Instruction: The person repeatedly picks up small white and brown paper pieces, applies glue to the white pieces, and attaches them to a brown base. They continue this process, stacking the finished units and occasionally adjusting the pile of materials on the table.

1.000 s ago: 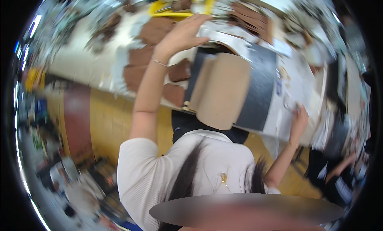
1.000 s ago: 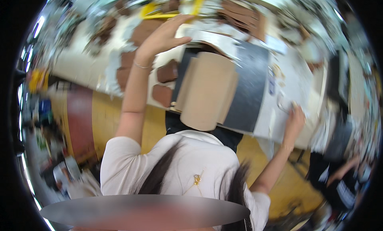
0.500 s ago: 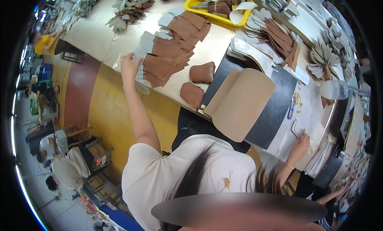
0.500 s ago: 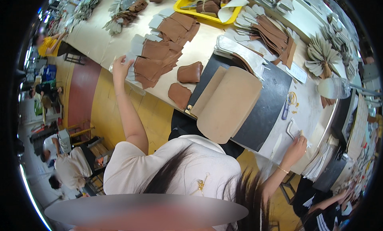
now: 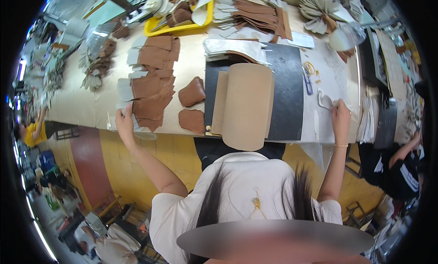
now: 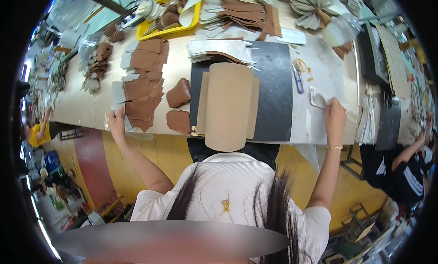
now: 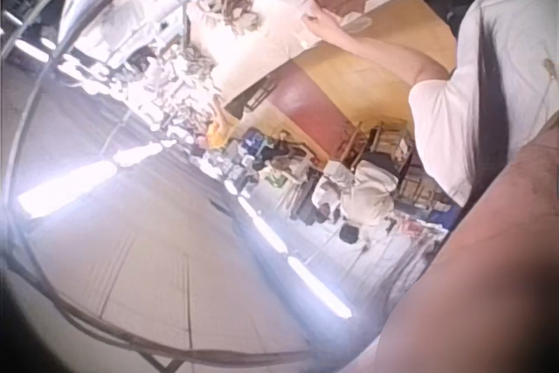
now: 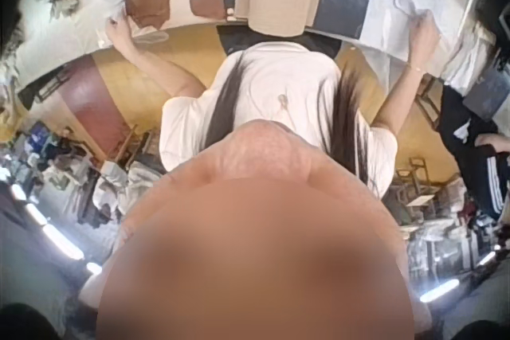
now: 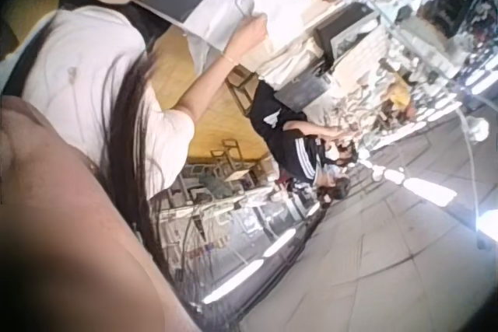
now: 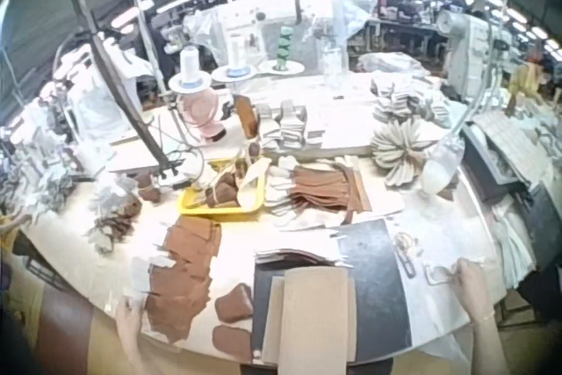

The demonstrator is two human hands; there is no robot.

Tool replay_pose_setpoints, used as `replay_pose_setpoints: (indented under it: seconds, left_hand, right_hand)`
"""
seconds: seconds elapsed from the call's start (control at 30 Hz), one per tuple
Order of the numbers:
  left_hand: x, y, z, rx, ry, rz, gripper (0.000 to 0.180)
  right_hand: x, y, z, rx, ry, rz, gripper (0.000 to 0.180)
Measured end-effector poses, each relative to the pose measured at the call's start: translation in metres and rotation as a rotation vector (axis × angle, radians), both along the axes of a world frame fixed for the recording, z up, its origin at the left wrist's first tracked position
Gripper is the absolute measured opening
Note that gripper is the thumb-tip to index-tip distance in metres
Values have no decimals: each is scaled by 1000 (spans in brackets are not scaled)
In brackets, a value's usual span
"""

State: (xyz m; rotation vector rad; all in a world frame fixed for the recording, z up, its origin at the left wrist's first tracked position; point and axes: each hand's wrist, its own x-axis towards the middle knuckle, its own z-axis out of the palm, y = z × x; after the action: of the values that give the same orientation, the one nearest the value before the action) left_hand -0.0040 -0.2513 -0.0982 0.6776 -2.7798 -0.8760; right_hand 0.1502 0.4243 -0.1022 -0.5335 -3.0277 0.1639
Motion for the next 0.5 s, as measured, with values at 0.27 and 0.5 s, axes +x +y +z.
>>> replay_pose_setpoints:
  seconds: [0.27,0.5]
  left_hand:
    - [21,9,28,851,17,-97,32]
    - [31,43,80,1004,169,-244,25]
  right_hand:
    - [-1,10,13,-319,-154,-8,35]
    - [12,34,5,-718,-199,-79,49]
